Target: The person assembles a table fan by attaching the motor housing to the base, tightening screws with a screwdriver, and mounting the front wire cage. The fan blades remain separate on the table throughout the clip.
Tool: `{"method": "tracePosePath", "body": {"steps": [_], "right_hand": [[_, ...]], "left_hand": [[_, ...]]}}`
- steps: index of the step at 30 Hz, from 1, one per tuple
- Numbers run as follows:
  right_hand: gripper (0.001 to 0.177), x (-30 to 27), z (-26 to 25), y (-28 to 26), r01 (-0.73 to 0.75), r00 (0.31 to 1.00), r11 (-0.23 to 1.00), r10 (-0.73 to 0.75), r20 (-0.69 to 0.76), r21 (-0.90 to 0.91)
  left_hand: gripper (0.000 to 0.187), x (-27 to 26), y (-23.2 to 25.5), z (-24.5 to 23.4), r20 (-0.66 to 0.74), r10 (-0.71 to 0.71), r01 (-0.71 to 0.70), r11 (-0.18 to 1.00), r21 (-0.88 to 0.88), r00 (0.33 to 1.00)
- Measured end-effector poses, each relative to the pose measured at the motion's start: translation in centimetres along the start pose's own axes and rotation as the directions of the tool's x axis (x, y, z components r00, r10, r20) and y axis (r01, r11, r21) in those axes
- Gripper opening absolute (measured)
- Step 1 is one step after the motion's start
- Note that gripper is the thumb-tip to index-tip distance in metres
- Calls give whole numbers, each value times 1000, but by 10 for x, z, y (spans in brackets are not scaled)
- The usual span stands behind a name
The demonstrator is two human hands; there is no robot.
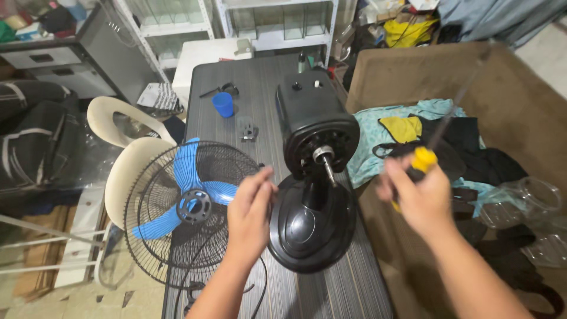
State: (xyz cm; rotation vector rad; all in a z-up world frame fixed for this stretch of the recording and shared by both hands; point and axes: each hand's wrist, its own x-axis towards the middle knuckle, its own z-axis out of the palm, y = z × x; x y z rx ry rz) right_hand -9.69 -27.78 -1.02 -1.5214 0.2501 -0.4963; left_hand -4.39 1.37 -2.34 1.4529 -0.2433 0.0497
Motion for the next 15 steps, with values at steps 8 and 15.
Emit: {"method": "tracePosePath", "body": {"steps": [8, 15], "right_hand": [[57, -155, -55, 50, -309, 915, 950, 288, 284, 34], [48, -188, -40, 88, 256, 937, 907, -149, 316, -333]], "left_hand": [[27, -28, 24, 18, 244, -189, 295, 790, -538, 951], [21, -16, 60, 39, 388, -263, 467, 422, -777, 883]]}}
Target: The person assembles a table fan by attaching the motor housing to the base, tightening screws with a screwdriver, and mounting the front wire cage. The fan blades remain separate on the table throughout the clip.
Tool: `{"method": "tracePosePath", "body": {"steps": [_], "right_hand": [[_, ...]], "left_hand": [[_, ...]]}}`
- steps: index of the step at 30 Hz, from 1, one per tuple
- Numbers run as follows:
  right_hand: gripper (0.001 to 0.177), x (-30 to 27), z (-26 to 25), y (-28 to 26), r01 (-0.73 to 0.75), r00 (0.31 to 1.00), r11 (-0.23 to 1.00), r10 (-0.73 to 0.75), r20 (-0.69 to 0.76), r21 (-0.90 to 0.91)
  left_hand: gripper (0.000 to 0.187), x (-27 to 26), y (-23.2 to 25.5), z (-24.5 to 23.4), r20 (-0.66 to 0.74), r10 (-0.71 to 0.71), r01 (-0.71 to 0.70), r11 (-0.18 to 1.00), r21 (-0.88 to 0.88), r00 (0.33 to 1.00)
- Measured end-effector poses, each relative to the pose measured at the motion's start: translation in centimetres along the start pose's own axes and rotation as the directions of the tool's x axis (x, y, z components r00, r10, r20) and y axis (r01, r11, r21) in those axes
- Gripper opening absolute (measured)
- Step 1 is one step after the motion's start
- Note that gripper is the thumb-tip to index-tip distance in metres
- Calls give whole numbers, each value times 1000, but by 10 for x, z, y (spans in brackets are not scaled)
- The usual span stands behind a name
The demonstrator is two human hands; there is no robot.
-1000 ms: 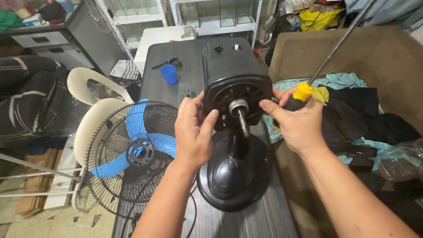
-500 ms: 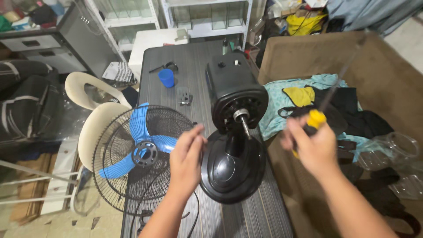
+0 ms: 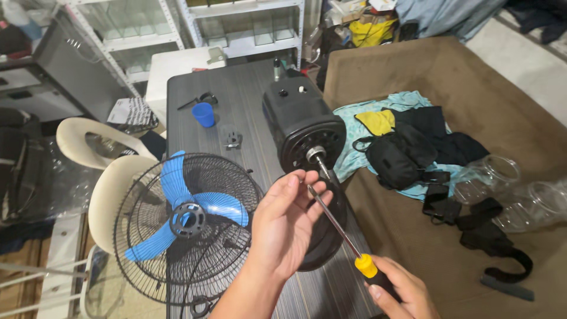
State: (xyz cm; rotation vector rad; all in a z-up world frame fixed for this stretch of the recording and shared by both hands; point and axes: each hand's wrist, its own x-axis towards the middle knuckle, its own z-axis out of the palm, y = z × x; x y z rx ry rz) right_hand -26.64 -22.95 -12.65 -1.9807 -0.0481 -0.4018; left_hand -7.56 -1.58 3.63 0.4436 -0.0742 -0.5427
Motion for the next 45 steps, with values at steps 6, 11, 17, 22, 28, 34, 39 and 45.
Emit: {"method": "tracePosePath", "body": {"steps": [6, 11, 17, 22, 28, 34, 39, 45], "right_hand": [[48, 5, 5, -29, 45, 998, 985, -53, -42, -165], [47, -1, 14, -34, -96, 994, 995, 97, -44, 13], [52, -14, 24, -22, -386, 917, 901, 397, -21, 198], [52, -18, 29, -19, -505, 815, 375, 503, 287, 777], [54, -13, 54, -44, -476, 801, 543, 592, 87, 692], [64, 12, 54, -99, -554, 718, 623, 693, -62, 553], [62, 34, 52, -133, -590, 701, 658, 705, -108, 467], [61, 43, 49, -148, -615, 672, 638, 731, -115, 463]], "left_hand": [[22, 5, -1, 3, -18, -97, 95, 993, -67, 995], [21, 6, -1, -2, -15, -153, 150, 981, -121, 988], [20, 11, -2, -6, -24, -146, 141, 979, -150, 989], [22, 17, -2, -18, -9, -151, 149, 980, -130, 988], [30, 33, -6, -29, -130, -116, 132, 984, 120, 985], [29, 47, -5, -33, -124, -81, 116, 941, 317, 989], [29, 52, -5, -33, -120, -93, 129, 930, 346, 988], [29, 53, -2, -33, -132, -96, 137, 926, 350, 987]]}}
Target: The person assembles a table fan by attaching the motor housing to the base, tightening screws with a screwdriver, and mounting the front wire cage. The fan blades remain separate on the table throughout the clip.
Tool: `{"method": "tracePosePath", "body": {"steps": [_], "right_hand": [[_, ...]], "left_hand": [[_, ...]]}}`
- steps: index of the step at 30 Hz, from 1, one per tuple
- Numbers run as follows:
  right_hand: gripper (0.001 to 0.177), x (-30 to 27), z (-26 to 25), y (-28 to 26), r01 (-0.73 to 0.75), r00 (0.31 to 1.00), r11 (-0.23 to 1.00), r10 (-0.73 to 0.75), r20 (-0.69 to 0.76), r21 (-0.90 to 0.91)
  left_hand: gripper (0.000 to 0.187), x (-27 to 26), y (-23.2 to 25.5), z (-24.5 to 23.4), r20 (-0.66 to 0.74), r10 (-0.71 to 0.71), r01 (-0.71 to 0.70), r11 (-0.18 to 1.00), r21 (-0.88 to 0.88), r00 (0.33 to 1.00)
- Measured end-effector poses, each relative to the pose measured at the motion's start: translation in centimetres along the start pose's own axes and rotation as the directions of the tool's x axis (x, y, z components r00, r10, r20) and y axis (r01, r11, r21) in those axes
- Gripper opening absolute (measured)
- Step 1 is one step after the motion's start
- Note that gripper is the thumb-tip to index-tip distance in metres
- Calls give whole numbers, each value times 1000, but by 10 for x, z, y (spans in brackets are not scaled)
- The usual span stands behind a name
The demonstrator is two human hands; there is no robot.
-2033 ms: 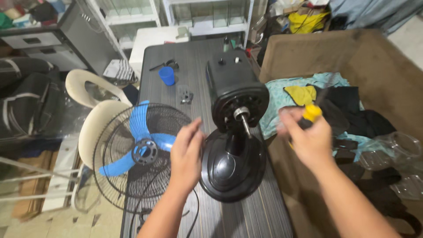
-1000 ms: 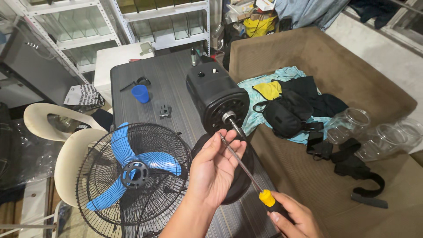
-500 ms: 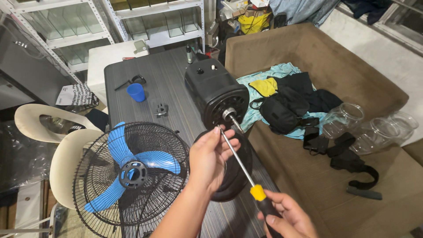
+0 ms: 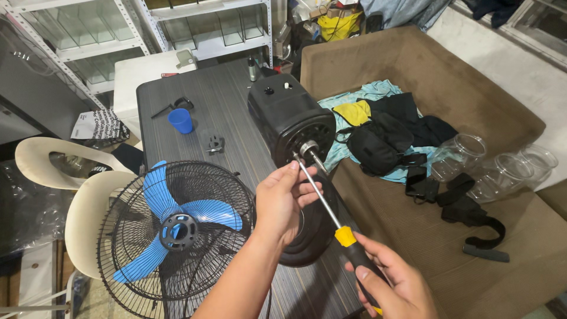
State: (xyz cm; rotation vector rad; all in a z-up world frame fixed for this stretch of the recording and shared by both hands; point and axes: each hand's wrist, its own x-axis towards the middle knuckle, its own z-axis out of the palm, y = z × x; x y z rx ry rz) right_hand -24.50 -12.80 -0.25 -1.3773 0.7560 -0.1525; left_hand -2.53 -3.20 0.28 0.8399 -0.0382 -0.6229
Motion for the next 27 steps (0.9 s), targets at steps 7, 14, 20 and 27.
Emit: {"method": "tracePosePath", "body": {"steps": [7, 14, 20, 27], "right_hand": [[61, 1, -2, -5, 6, 1000, 1000, -6, 9, 2], [60, -1, -2, -7, -7, 1000, 1000, 7, -6, -14], [60, 0, 2, -10, -42, 999, 998, 42, -15, -36], [56, -3, 1, -13, 319, 935, 869, -354, -24, -377]], "left_hand": [[28, -6, 11, -3, -5, 58, -55, 968, 244, 998], [20, 12, 62, -19, 28, 559, -449, 634, 629, 829], [81, 64, 97, -15, 237, 632, -530, 324, 784, 737], [118, 105, 100, -4, 157, 416, -403, 612, 681, 896]]}}
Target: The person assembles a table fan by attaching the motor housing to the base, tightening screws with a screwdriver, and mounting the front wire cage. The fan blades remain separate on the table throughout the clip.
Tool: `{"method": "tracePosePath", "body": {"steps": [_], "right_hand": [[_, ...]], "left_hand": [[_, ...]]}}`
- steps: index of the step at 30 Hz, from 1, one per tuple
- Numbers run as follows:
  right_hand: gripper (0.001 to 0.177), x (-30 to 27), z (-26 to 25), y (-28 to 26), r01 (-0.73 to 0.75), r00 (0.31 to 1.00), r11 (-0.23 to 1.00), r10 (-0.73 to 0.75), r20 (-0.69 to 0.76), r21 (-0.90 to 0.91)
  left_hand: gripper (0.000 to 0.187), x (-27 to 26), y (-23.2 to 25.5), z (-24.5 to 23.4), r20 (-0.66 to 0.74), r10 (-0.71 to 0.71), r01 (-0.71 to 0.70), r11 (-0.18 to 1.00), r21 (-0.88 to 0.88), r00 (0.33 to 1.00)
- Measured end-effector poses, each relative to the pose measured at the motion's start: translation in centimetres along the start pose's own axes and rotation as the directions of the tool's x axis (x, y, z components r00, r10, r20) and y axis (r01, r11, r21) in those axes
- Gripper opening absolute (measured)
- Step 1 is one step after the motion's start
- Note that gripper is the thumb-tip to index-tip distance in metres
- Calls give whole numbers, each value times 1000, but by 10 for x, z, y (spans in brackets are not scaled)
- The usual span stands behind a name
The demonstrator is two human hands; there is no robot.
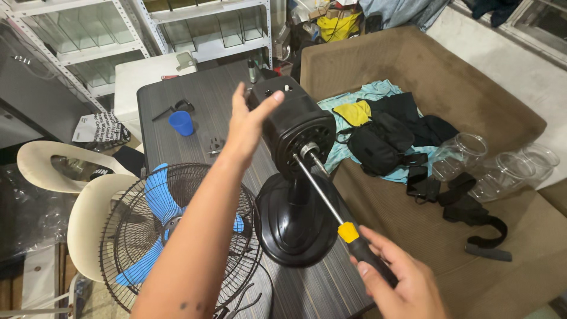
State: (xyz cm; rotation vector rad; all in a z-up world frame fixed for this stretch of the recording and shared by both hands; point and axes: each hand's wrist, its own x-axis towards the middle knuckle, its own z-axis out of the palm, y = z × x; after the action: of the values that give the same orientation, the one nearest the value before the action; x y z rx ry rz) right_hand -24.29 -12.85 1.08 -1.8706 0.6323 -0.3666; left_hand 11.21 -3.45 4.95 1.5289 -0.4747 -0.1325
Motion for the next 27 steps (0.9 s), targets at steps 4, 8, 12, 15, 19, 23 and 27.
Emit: {"method": "tracePosePath", "body": {"steps": [4, 8, 12, 15, 19, 23, 27], "right_hand": [[57, -12, 4, -17, 257, 933, 858, -341, -119, -444], [47, -13, 9, -40, 376, 804, 694, -574, -156, -614], [42, -11, 2, -60, 473, 685, 538, -722, -93, -697], [42, -11, 0, -69, 462, 649, 440, -759, -45, -770], [43, -5, -9, -71, 511, 614, 399, -789, -1, -761], [37, -4, -9, -61, 544, 686, 607, -720, -109, -580], [36, -6, -7, -50, 477, 768, 728, -617, -169, -493]], "left_hand": [[119, -3, -5, 9, -17, 9, -9, 1000, 13, 1000], [115, -8, -1, 13, -42, -23, 25, 999, 43, 999], [112, -13, 6, 15, -87, -33, 42, 993, 106, 996], [111, -16, 9, 15, -102, -44, 58, 988, 143, 994], [111, -17, 11, 16, -109, -53, 73, 979, 190, 993], [109, -18, 7, 18, -125, -51, 75, 979, 192, 991], [109, -16, 1, 21, -139, -2, 31, 979, 202, 990]]}}
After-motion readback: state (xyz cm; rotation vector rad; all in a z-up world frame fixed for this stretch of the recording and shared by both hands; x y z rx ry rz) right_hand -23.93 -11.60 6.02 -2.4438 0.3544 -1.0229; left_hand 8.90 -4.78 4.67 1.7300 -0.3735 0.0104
